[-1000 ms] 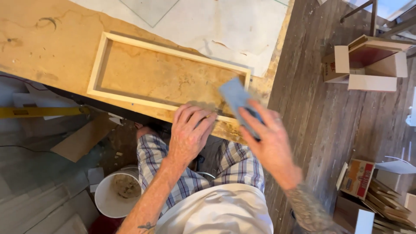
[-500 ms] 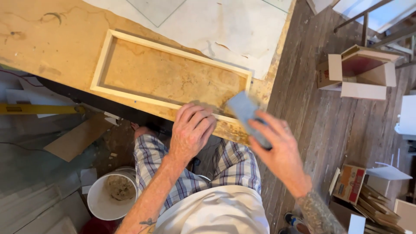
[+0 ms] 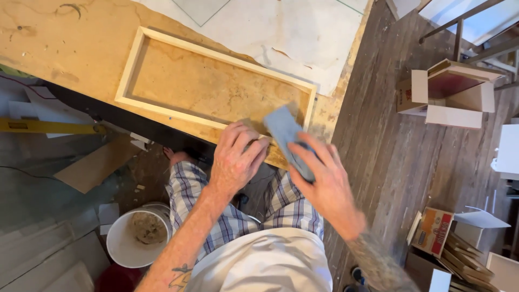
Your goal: Sanding the edges and interior surfaces of a rectangular wooden frame using a blue sanding block on a workbench.
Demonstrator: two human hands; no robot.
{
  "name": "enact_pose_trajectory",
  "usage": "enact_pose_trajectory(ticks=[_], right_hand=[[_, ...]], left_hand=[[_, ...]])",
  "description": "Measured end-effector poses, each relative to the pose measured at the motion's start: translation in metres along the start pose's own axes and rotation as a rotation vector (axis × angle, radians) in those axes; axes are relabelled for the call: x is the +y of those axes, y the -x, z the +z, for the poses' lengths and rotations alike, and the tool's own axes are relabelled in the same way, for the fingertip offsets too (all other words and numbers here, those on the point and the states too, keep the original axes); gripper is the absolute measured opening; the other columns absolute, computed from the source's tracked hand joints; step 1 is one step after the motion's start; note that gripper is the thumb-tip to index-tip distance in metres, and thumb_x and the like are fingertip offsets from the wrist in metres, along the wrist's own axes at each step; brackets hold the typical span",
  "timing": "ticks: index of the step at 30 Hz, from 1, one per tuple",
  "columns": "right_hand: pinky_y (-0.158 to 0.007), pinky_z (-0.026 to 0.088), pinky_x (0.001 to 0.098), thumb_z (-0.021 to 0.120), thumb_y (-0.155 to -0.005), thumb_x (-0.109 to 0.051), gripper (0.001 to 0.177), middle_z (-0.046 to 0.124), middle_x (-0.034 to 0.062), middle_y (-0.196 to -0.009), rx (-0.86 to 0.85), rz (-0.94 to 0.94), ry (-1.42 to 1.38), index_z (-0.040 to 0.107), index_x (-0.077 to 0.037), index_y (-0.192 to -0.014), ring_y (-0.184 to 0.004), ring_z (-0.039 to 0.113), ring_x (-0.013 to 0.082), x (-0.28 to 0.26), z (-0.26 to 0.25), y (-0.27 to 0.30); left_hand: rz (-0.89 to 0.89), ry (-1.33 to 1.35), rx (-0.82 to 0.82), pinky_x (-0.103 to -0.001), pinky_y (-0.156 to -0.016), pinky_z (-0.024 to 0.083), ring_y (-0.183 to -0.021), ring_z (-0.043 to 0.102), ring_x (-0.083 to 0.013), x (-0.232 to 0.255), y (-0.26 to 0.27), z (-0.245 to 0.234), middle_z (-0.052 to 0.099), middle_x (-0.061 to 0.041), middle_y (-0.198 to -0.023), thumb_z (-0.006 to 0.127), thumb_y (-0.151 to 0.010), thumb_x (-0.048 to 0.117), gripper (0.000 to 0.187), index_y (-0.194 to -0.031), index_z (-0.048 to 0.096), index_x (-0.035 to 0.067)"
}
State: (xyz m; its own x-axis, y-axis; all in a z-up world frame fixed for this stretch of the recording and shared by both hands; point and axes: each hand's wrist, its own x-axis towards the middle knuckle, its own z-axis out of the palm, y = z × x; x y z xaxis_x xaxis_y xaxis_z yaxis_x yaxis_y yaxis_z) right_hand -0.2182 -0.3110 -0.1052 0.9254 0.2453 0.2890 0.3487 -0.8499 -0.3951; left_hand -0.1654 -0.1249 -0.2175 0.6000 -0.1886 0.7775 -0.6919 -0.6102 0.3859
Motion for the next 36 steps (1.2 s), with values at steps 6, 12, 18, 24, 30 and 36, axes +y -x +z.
enact_pose_trajectory(ticks=[6,12,18,24,30,36], right_hand=[[-0.089,0.056,0.0506,0.08,-0.088,-0.01,0.037,0.064,0.0152,-0.134,0.075,-0.029,0.029,0.07,-0.01,-0.124,-0.106,0.066,0.0387,0.041,-0.007,-0.012],[-0.088,0.058,0.0468,0.081,-0.083,-0.013,0.038,0.067,0.0095,-0.133,-0.024,-0.038,0.001,0.073,-0.017,-0.12,-0.103,0.068,0.0342,0.011,-0.015,0.012],[-0.091,0.054,0.0491,0.08,-0.087,-0.013,0.035,0.066,0.0148,-0.13,0.045,-0.081,-0.004,0.071,-0.012,-0.121,-0.107,0.067,0.0371,0.027,0.013,-0.004],[-0.094,0.052,0.0532,0.08,-0.088,-0.014,0.034,0.066,0.0185,-0.129,0.013,-0.033,0.014,0.071,-0.009,-0.121,-0.112,0.066,0.0421,0.044,-0.016,0.002],[-0.091,0.055,0.0437,0.082,-0.083,-0.014,0.036,0.067,0.0091,-0.132,-0.009,-0.038,0.001,0.073,-0.017,-0.118,-0.104,0.068,0.0323,0.012,-0.004,0.01],[-0.094,0.054,0.0514,0.083,-0.085,-0.011,0.036,0.065,0.0169,-0.131,0.067,-0.048,0.003,0.072,-0.009,-0.119,-0.109,0.066,0.0401,0.05,0.003,-0.007]], left_hand=[[-0.021,0.055,0.1,-0.049,-0.097,0.059,-0.084,0.068,-0.0312,0.0,-0.012,-0.002,0.061,-0.01,-0.08,0.076,-0.091,0.01,0.008,-0.091,0.071,0.004],[-0.028,0.04,0.094,-0.051,-0.101,0.055,-0.085,0.067,-0.0294,0.011,-0.021,-0.015,0.063,-0.01,-0.084,0.076,-0.091,0.01,0.009,-0.088,0.069,0.005],[-0.023,0.01,0.101,-0.052,-0.101,0.054,-0.084,0.067,-0.0288,0.012,-0.014,-0.009,0.063,-0.01,-0.083,0.076,-0.091,0.009,0.01,-0.087,0.068,0.004],[-0.004,-0.013,0.127,-0.053,-0.101,0.055,-0.082,0.066,-0.029,0.01,-0.018,-0.007,0.062,-0.009,-0.082,0.077,-0.089,0.008,0.011,-0.085,0.067,0.005],[0.001,-0.023,0.127,-0.051,-0.1,0.056,-0.083,0.067,-0.0282,0.01,-0.023,-0.011,0.063,-0.009,-0.083,0.075,-0.091,0.009,0.012,-0.083,0.067,0.005],[-0.008,-0.031,0.122,-0.051,-0.1,0.056,-0.082,0.065,-0.0274,0.011,-0.018,-0.009,0.061,-0.008,-0.081,0.075,-0.09,0.008,0.011,-0.083,0.066,0.006]])
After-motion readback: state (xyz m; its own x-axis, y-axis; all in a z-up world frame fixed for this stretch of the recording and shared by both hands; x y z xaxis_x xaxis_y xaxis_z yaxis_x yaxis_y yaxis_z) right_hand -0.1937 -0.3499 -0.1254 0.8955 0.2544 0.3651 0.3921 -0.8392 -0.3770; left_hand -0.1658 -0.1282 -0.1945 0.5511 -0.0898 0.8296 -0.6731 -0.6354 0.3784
